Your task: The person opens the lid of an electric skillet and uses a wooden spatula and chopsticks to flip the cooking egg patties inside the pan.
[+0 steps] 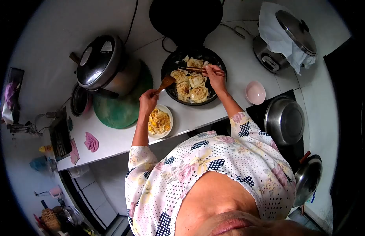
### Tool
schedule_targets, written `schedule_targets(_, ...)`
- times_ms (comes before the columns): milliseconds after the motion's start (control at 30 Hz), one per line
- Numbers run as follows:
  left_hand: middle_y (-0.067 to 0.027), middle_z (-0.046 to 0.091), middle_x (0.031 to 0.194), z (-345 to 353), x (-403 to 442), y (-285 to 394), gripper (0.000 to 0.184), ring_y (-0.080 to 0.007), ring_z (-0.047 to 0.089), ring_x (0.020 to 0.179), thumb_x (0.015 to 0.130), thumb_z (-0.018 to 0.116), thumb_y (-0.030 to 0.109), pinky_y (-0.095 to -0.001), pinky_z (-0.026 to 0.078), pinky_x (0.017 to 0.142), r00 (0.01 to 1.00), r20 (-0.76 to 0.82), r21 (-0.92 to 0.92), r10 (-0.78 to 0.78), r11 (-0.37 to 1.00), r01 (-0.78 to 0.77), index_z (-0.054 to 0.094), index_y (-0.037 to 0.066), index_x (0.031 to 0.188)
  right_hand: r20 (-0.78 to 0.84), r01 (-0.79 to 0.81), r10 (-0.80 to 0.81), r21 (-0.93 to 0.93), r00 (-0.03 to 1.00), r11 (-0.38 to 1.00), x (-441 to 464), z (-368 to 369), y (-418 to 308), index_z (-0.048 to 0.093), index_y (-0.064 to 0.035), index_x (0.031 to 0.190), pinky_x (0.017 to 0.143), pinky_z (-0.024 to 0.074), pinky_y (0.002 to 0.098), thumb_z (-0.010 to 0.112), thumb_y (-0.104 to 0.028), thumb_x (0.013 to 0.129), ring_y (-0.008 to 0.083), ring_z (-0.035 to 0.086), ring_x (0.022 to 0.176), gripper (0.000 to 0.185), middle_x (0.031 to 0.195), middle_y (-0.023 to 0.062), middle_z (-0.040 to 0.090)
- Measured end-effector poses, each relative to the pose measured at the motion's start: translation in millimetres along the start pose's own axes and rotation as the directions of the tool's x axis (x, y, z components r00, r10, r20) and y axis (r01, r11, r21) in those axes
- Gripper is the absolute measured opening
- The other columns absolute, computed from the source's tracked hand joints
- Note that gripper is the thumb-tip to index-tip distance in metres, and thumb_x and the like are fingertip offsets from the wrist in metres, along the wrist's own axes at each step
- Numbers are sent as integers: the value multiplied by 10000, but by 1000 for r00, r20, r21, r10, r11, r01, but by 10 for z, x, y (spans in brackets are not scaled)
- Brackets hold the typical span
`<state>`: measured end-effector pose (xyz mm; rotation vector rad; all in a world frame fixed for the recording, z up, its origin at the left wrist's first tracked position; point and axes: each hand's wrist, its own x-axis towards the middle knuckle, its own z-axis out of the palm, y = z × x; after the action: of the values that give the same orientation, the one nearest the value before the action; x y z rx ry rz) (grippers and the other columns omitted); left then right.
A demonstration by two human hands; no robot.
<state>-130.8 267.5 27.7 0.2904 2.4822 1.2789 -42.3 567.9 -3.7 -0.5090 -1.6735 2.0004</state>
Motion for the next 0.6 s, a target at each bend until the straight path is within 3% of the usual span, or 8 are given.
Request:
schedule_targets(167, -109, 660, 741, 40, -4, -239, 247, -163, 625, 682, 761, 617, 81, -295, 484, 648, 999, -36, -74, 29, 997, -32, 650, -3, 992, 34, 53, -53, -5, 998, 999, -54, -10, -168, 603, 37, 976, 690, 545, 286, 550, -192, 922, 144, 627, 801, 241, 878, 86, 624)
schedule_targets(267, -41, 629, 749, 37, -52, -220, 223, -94, 548, 632, 797, 595, 34, -247, 431, 554, 998, -42, -64, 55, 996, -57, 638, -13, 1010, -4, 53, -56, -217, 998, 975, -112, -119, -327, 610, 26, 984, 685, 547, 288, 562, -194, 915, 144, 623, 797, 236, 890, 79, 619)
schedule_targets(433, -28, 620, 740, 145, -11, -252, 227, -86, 540, 620, 803, 600, 42, -234, 417, 536, 996, -55, -98, 70, 992, -75, 631, -13, 1020, 43, 28, -16, -302, 999, 953, -123, -89, -184, 615, 34, 998, 673, 555, 309, 562, -208, 913, 154, 646, 734, 262, 811, 97, 656)
schedule_targets(533, -24, 617, 739, 154, -76, -168, 214, -76, 526, 593, 815, 594, 46, -228, 405, 509, 998, -44, -113, 47, 992, -52, 630, -8, 1019, -7, 23, -26, -263, 1000, 964, -60, -30, 33, 617, 24, 1011, 672, 559, 324, 549, -205, 920, 174, 657, 761, 256, 862, 105, 661)
schedule_targets(600, -25, 619, 740, 131, -92, -155, 207, -71, 516, 577, 819, 590, 44, -227, 402, 498, 999, -37, -121, 26, 992, -30, 631, -4, 1016, -56, 1, -8, -121, 998, 993, -62, 59, 45, 606, 38, 1010, 688, 565, 317, 535, -195, 927, 177, 652, 790, 258, 902, 110, 648)
